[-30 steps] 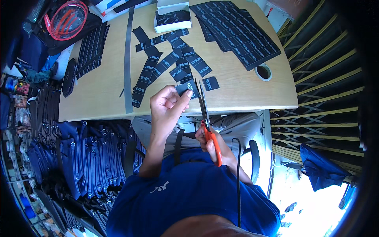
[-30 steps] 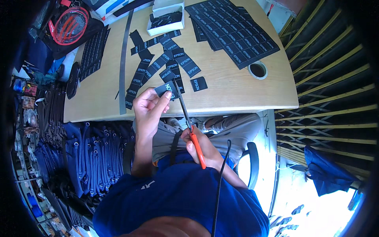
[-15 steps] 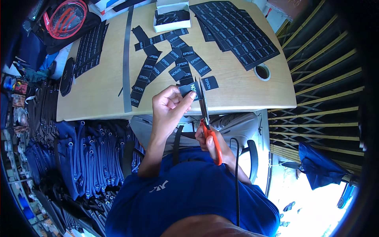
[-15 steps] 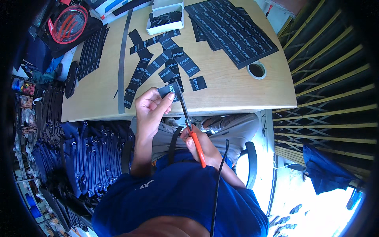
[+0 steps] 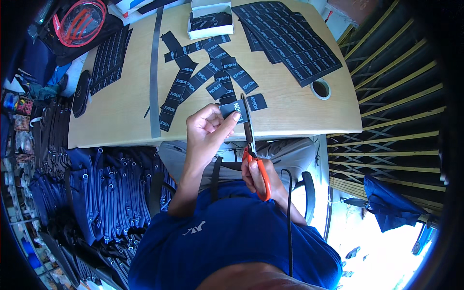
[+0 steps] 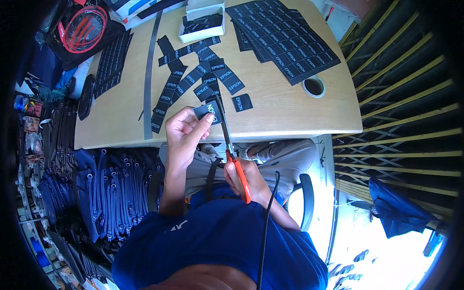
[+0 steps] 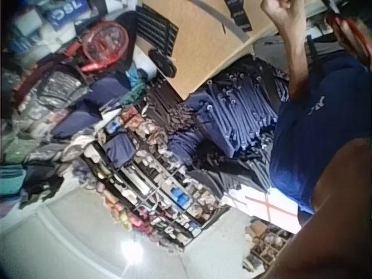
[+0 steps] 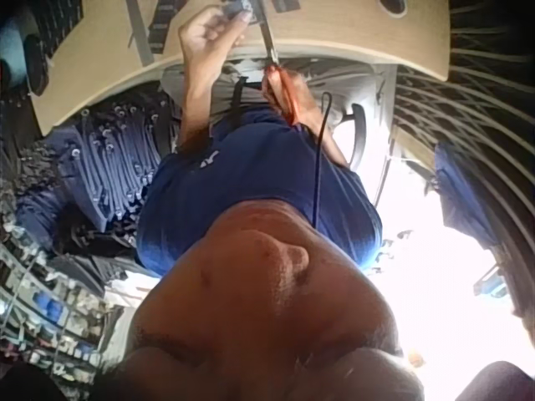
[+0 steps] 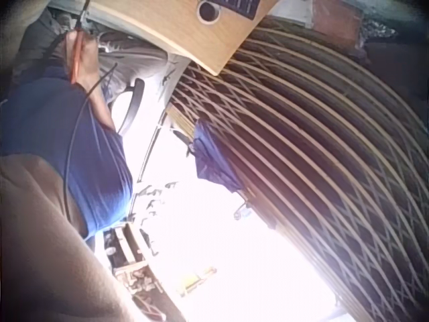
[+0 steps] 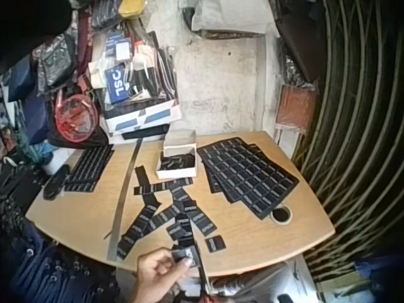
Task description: The person cuts printed label strips into individual labels using scissors and places the cut labels on the desk.
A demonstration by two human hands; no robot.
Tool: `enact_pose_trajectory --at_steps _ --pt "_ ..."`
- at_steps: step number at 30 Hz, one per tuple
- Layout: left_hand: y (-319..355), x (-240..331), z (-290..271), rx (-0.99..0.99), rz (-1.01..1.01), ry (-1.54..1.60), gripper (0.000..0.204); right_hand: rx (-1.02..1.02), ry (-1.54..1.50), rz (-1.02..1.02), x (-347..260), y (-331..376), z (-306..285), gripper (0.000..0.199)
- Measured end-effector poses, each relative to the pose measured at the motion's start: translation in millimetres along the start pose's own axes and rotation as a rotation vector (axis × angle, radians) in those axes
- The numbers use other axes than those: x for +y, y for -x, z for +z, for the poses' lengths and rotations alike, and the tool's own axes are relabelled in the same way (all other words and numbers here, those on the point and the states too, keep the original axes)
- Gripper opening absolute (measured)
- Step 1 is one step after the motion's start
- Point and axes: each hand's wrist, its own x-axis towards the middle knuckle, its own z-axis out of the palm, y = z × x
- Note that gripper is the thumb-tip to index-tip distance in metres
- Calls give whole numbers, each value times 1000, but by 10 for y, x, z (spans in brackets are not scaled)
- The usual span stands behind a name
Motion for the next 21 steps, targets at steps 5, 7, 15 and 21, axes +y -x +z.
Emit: enact_pose_trajectory --at_steps 5,7,15,21 --pt "6 13 -27 -27 -35 6 17 50 -88 6 50 -3 16 52" --pt "15 14 -41 -103 -67 -22 15 122 -230 -53 107 -9 23 55" --pt "83 10 -214 -683 -197 -187 17 369 41 -328 6 -190 -40 17" --pt "98 -60 -242 -712 -116 -221 21 398 -14 -249 -88 -181 10 8"
